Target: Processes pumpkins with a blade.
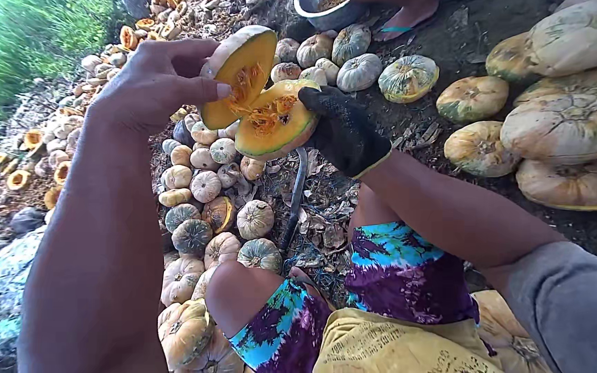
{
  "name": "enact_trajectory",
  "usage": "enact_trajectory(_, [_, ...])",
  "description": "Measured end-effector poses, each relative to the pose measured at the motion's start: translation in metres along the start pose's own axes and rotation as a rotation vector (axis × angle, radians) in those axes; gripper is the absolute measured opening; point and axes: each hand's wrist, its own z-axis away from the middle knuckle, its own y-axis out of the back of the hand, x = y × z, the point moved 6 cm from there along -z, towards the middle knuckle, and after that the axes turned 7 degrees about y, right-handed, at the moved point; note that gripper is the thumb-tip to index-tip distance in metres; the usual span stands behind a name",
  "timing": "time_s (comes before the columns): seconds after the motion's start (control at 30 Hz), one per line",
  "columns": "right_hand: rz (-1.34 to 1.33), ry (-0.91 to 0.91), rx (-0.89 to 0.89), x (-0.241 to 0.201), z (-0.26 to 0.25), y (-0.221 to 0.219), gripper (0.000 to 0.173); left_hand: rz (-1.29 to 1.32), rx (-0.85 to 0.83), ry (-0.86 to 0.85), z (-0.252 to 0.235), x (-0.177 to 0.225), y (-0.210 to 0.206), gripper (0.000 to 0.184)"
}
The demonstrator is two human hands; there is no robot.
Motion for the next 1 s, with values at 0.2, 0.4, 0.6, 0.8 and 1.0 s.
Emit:
enact_trajectory(0.2, [-0.011,-0.048,0.037,0.007,-0.002,0.0,0.039,-0.106,0.02,-0.008,0.003,0.002,-0.015,0.056])
enact_trajectory(0.4, [-0.115,-0.006,0.046,0.003,-0.008,0.0,0.034,-0.69,0.171,-0.134,0.021,0.029,-0.063,0.071])
enact_trajectory(0.6, [-0.117,0.109,-0.014,-0.007,-0.007,0.001,0.033,-0.66,0.194,-0.31,0.033,0.033,-0.068,0.078])
enact_trajectory(0.8, [-0.124,0.158,-0.043,-0.016,-0.003,0.0,0.031,0.365,0.517,0.079,0.056,-0.02,-0.042,0.074])
enact_trajectory(1.0, [-0.147,0.083,-0.187,-0.001,0.002,-0.009,0.032,1.129,0.185,0.196,0.046,-0.075,-0.115,0.054])
